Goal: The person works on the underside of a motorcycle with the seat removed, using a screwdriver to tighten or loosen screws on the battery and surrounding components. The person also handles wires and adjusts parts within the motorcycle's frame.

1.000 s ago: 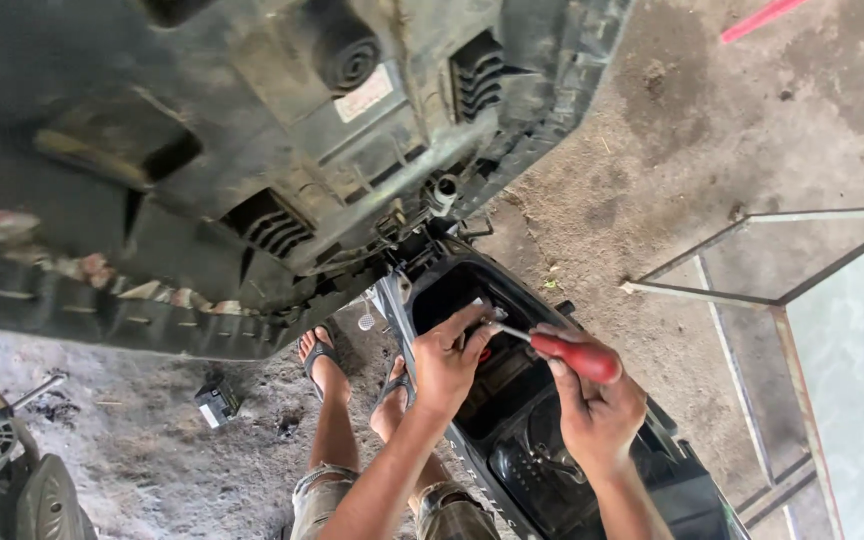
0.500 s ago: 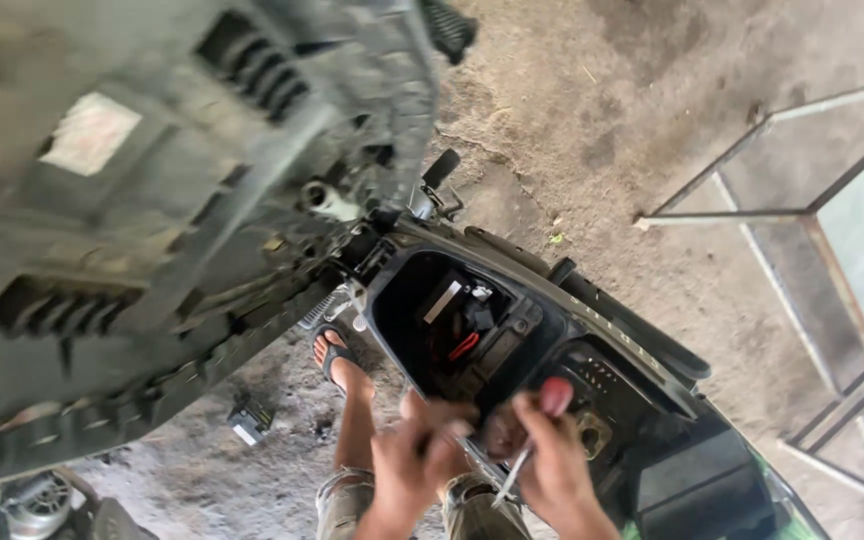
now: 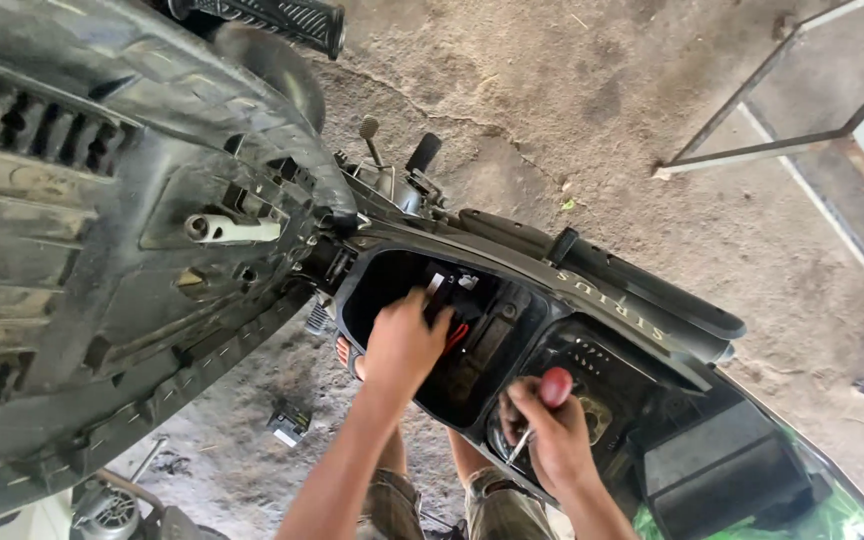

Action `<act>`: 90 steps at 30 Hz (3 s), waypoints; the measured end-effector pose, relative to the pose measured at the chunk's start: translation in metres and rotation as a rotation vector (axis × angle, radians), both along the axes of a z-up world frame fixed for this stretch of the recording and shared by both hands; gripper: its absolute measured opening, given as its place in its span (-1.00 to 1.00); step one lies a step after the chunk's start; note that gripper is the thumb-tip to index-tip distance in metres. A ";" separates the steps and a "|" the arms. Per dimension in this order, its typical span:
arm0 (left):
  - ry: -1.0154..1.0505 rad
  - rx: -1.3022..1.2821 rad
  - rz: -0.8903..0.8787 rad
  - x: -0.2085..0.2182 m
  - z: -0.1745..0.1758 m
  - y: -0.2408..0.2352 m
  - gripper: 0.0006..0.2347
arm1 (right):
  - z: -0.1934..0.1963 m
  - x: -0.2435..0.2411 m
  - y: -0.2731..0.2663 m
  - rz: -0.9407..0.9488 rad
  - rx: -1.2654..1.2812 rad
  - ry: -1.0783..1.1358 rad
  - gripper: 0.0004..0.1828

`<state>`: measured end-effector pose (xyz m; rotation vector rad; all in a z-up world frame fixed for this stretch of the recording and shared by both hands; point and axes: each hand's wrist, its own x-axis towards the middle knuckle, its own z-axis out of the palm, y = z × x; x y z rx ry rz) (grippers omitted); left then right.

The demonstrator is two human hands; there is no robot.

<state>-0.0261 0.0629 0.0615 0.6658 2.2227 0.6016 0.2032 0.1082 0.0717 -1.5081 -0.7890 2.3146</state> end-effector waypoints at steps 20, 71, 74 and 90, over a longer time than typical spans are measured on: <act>0.112 -0.479 -0.341 0.008 -0.100 0.034 -0.71 | 0.029 -0.029 0.090 -0.290 -0.016 0.130 -0.58; -0.198 0.293 0.444 0.009 -0.005 -0.026 -0.65 | 0.013 -0.043 0.107 -0.187 0.145 0.079 -0.56; -1.028 0.457 0.920 0.046 0.001 -0.030 -0.73 | 0.045 -0.025 0.106 -0.295 -0.033 0.102 -0.65; -1.018 0.311 0.163 0.169 0.035 0.009 -0.69 | 0.124 0.131 0.041 0.272 0.311 -0.948 -0.84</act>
